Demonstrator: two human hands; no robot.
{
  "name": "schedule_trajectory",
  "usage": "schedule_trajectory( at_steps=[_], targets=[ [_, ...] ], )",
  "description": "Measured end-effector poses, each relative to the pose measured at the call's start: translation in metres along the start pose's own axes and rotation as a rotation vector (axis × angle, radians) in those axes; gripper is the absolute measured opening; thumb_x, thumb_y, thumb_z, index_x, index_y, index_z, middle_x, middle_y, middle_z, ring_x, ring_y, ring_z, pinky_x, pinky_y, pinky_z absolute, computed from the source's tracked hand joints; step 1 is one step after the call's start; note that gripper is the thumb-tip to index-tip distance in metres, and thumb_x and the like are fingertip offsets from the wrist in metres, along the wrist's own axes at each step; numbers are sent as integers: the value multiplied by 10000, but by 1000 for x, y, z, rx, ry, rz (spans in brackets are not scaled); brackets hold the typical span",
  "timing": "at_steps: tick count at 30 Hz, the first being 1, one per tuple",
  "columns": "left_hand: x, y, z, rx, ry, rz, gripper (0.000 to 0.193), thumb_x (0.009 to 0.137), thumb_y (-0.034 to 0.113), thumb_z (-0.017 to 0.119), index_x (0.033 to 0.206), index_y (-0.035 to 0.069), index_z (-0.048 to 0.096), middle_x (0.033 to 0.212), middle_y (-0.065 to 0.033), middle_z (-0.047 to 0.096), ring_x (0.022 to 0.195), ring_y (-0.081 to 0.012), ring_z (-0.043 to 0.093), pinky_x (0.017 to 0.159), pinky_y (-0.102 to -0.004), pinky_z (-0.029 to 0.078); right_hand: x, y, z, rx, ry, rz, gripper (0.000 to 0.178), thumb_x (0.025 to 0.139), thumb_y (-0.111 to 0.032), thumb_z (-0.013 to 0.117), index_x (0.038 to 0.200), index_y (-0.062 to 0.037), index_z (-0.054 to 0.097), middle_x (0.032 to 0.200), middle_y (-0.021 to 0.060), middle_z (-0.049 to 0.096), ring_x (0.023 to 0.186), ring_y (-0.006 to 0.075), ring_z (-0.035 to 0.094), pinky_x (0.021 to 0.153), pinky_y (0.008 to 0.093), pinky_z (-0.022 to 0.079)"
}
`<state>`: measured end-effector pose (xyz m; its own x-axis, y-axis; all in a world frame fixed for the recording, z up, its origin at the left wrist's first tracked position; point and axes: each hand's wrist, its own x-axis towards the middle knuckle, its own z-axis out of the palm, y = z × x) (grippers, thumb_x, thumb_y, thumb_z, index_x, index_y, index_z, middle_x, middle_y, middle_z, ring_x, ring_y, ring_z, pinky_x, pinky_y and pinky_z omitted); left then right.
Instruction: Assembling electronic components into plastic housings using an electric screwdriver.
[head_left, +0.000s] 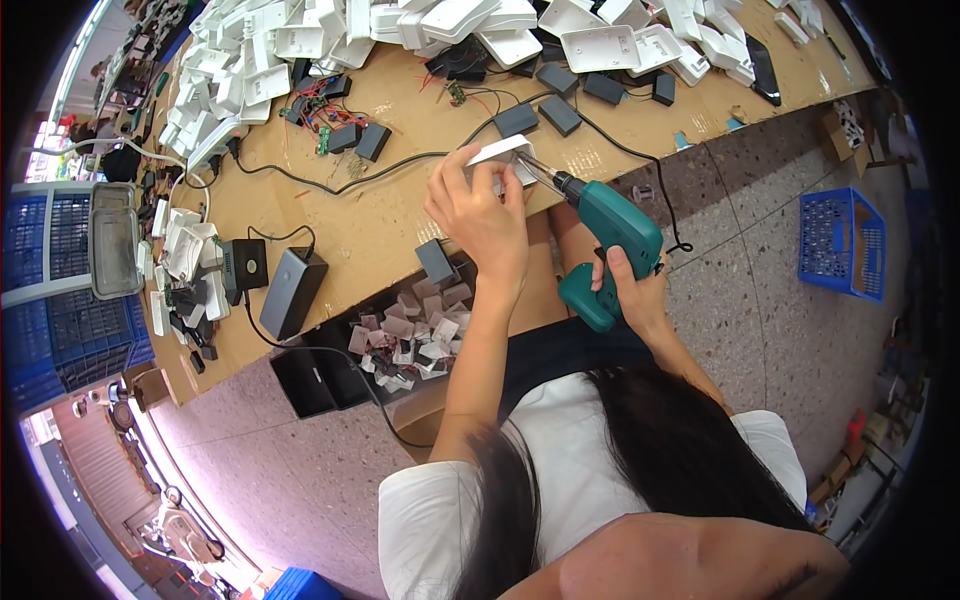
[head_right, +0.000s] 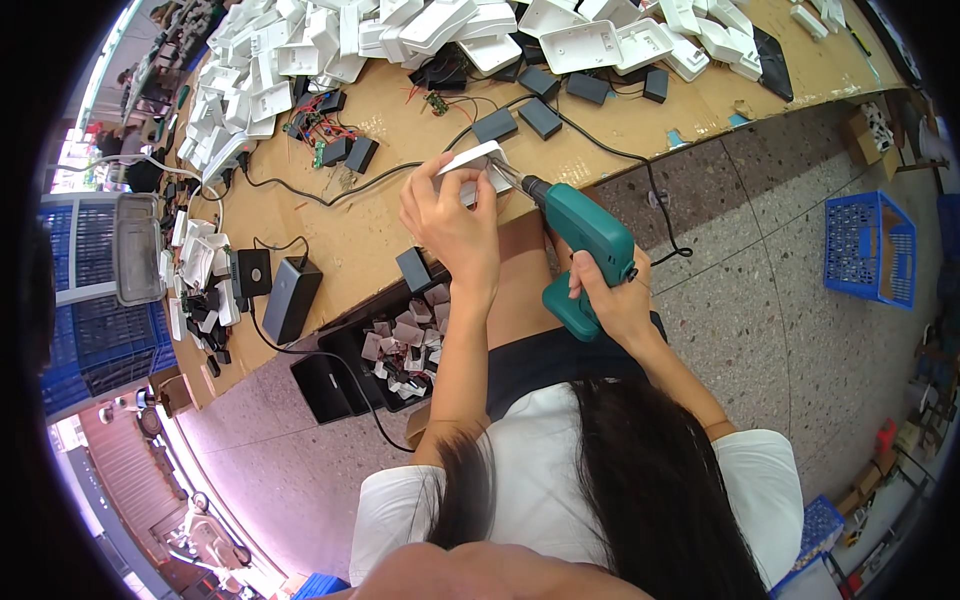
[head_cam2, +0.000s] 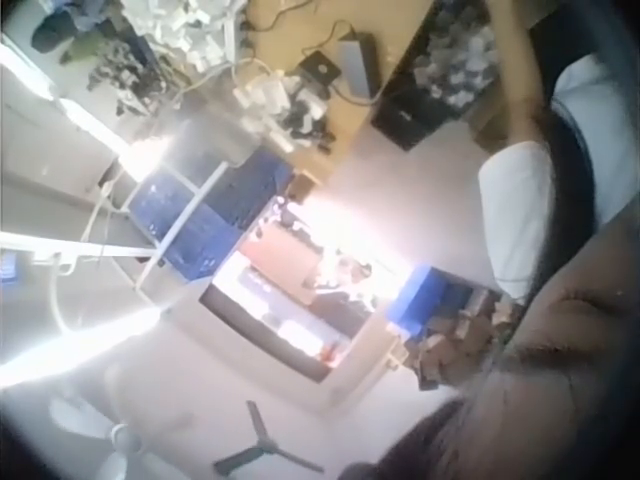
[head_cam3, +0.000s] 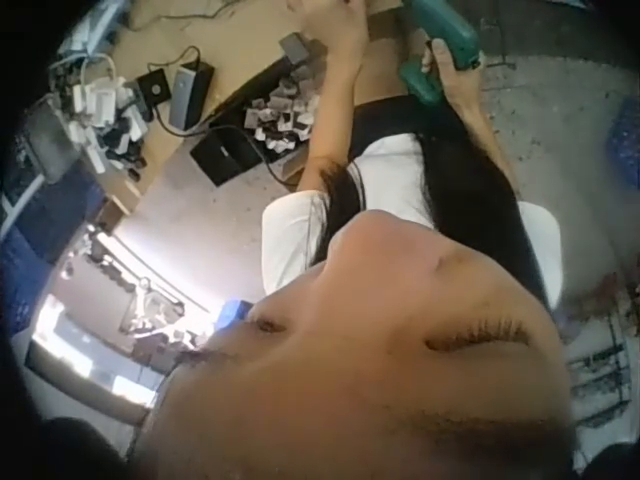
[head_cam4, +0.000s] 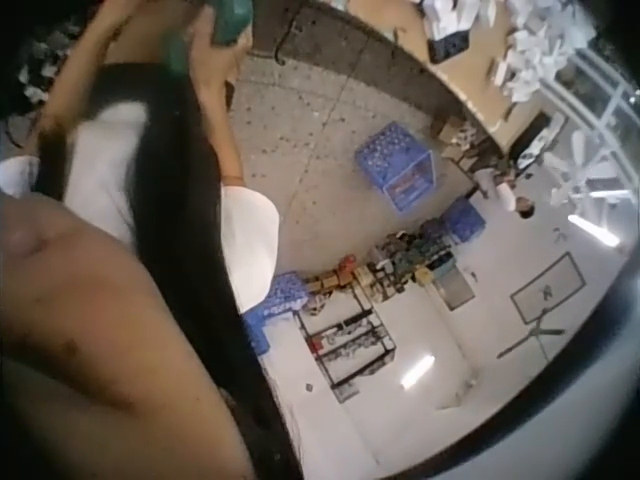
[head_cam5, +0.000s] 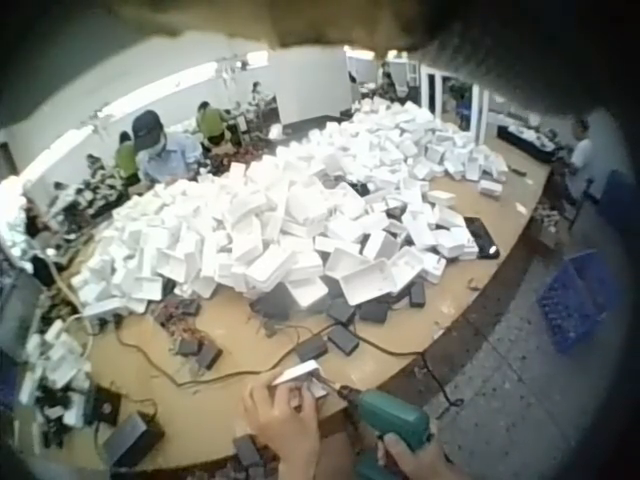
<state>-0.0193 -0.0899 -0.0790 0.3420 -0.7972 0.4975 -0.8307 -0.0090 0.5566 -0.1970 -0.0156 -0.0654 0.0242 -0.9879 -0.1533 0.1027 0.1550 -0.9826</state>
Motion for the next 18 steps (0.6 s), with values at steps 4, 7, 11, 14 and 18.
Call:
schedule_trajectory(
  at_steps=[4,7,11,14,18],
  targets=[
    [-1,1,-1,11,8,1,88,764,124,794,806,98,722,1195,-23,640,1175,-280,544,987,-447,393,-2,-1,-1,-3,-11,-14,202,1003,-167,656,980,32,625,722,64,637,615,123,622,576,271,525],
    [-1,0,-3,-5,-9,7,104,760,94,781,820,83,697,1206,-34,618,1217,-285,528,1009,-455,380,-6,-5,1,-4,-10,-13,193,1003,-151,646,994,40,624,721,67,637,616,123,621,577,273,524],
    [-2,0,-8,-9,-3,11,103,763,89,779,822,75,696,1206,-40,619,1218,-286,527,1011,-458,381,-9,-7,1,-77,-52,-33,361,1047,-294,567,1089,62,607,747,94,621,623,148,586,597,294,493],
    [-1,2,-10,-20,-8,0,96,767,85,774,821,72,696,1206,-44,619,1217,-287,527,1011,-460,381,-13,-11,-1,-100,-48,-36,374,1051,-314,555,1091,54,605,750,94,621,624,148,584,595,293,490],
    [-1,3,-10,-18,-9,7,93,767,84,772,819,72,696,1207,-47,619,1214,-286,529,1012,-460,383,-22,-14,-9,-114,-54,-34,391,1059,-333,530,1125,48,591,753,90,618,637,145,582,607,294,492]
  ],
)
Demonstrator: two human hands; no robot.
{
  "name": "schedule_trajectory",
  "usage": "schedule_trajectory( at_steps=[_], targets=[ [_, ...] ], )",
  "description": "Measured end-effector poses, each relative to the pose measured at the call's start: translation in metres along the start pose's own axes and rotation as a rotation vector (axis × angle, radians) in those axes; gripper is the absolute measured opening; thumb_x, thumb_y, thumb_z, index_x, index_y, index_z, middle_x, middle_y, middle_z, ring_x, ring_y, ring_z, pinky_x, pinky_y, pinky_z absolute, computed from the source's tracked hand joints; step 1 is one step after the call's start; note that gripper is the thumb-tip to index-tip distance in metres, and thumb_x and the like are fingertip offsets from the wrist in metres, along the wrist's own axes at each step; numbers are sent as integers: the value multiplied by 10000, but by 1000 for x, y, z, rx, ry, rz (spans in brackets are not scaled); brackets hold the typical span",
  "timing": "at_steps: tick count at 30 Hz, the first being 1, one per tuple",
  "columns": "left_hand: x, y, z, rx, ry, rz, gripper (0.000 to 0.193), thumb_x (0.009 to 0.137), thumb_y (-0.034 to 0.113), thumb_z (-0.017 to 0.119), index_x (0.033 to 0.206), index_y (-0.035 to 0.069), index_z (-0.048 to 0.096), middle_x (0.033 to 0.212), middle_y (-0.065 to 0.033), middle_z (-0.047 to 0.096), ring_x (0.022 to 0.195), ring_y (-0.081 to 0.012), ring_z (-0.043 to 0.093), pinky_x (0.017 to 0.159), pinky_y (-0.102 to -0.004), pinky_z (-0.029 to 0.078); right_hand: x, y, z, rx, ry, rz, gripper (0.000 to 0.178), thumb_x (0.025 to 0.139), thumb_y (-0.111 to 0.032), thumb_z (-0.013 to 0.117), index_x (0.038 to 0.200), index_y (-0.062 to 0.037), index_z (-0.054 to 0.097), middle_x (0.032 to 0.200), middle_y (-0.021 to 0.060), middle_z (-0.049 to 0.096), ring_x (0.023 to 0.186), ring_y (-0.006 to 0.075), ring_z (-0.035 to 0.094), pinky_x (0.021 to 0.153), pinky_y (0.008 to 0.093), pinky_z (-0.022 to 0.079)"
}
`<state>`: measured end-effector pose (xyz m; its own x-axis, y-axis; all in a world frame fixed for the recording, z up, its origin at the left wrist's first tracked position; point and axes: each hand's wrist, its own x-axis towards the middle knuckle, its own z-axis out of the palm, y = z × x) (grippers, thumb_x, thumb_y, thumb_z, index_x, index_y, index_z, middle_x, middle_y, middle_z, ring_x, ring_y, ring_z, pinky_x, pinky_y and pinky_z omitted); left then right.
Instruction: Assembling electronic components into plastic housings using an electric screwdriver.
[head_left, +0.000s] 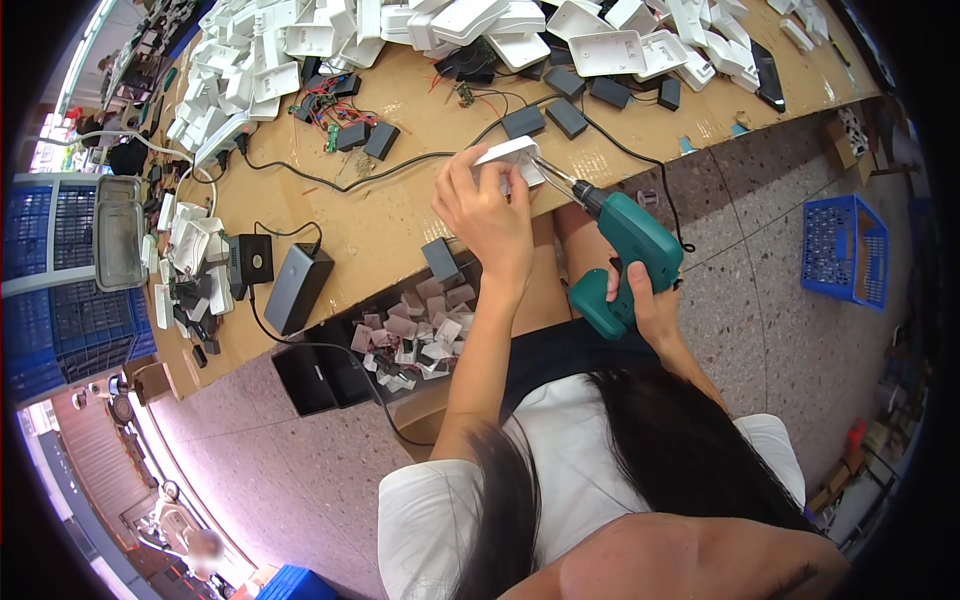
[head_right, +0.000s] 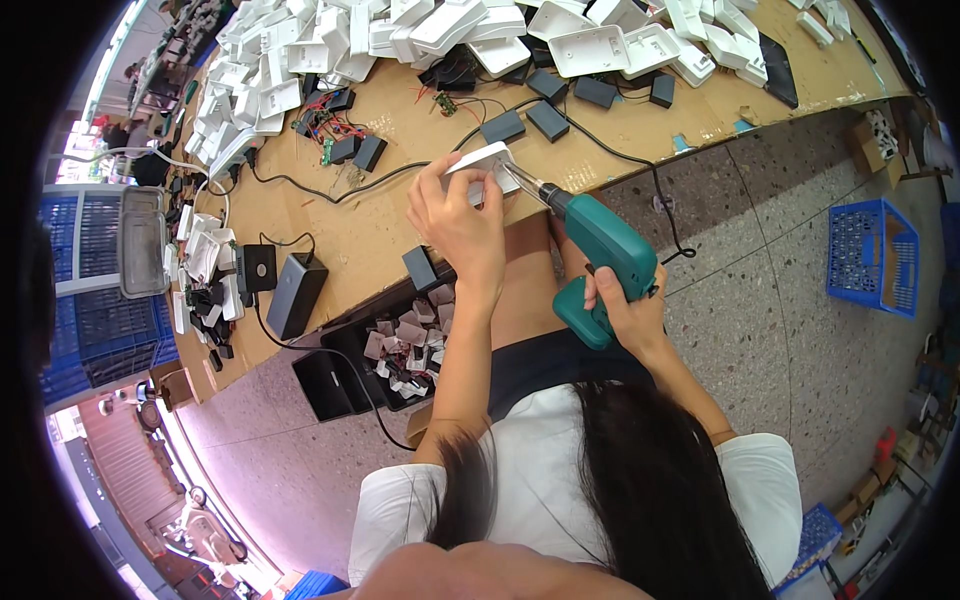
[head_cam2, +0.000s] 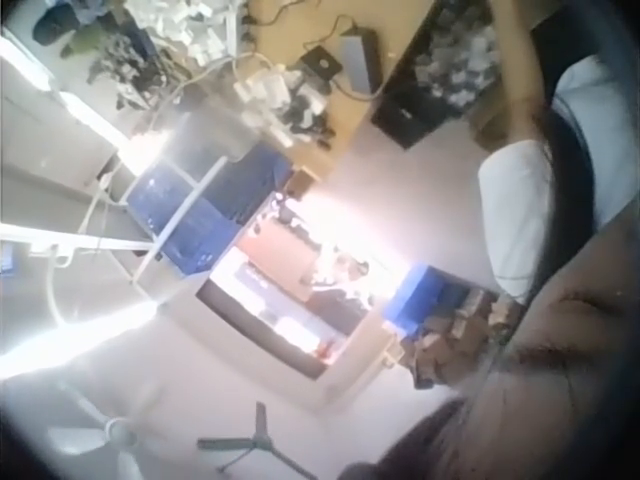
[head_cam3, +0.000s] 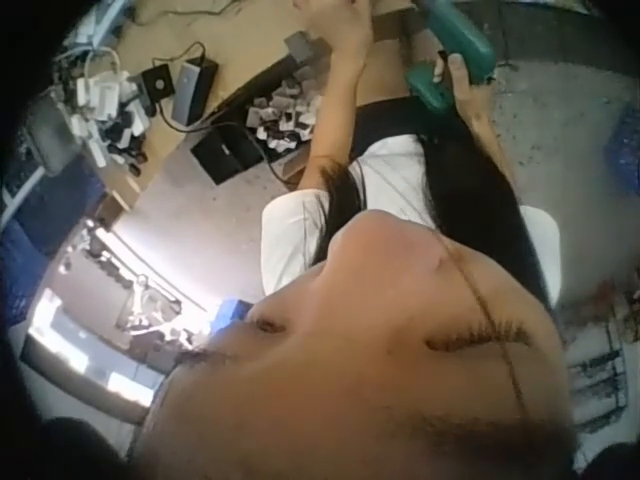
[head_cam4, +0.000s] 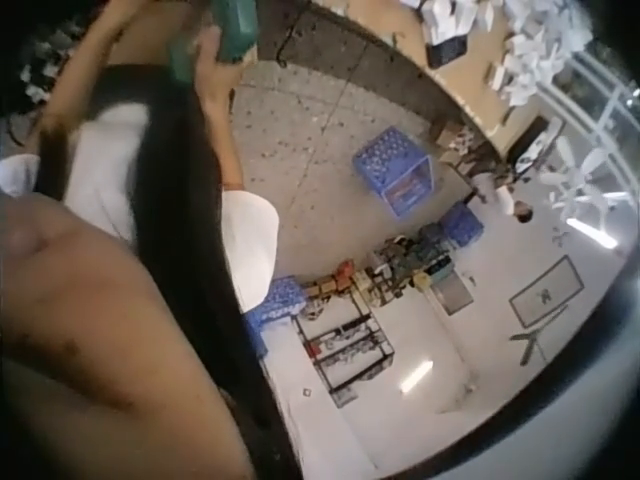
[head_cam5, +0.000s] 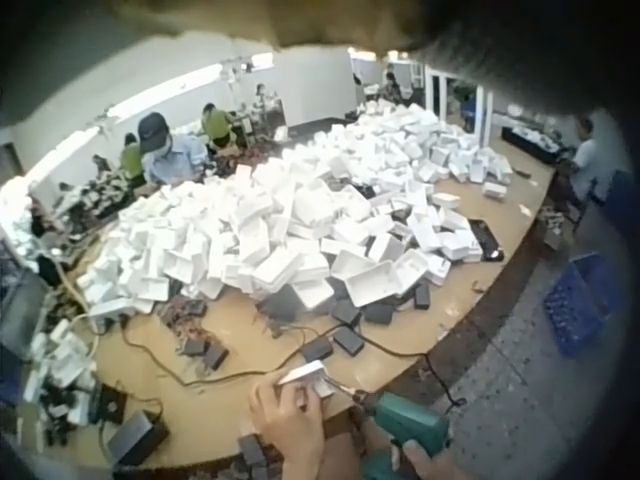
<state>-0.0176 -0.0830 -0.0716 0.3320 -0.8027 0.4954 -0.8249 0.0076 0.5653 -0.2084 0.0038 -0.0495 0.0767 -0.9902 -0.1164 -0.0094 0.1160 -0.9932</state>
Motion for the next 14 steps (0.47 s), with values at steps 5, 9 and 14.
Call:
schedule_trajectory(
  at_steps=[5,9,14],
  targets=[
    [-1,7,-1,6,7,16,91,762,82,772,813,73,697,1205,-44,620,1207,-284,534,1011,-456,386,-9,-7,-14,140,62,-31,308,1016,-250,618,1042,57,611,729,82,625,629,153,602,608,304,516],
    [-4,16,-1,29,10,11,87,758,101,781,805,90,709,1200,-34,630,1191,-283,542,1000,-450,390,-16,-14,-27,165,103,-32,318,1021,-257,610,1067,58,601,737,88,618,634,153,597,611,302,511],
    [-9,34,-2,23,-1,11,80,766,90,768,817,95,706,1215,-39,611,1209,-278,535,1021,-455,379,-25,-22,-48,138,81,-14,352,1017,-286,621,1093,56,592,738,100,614,642,163,601,621,299,513]
  ],
)
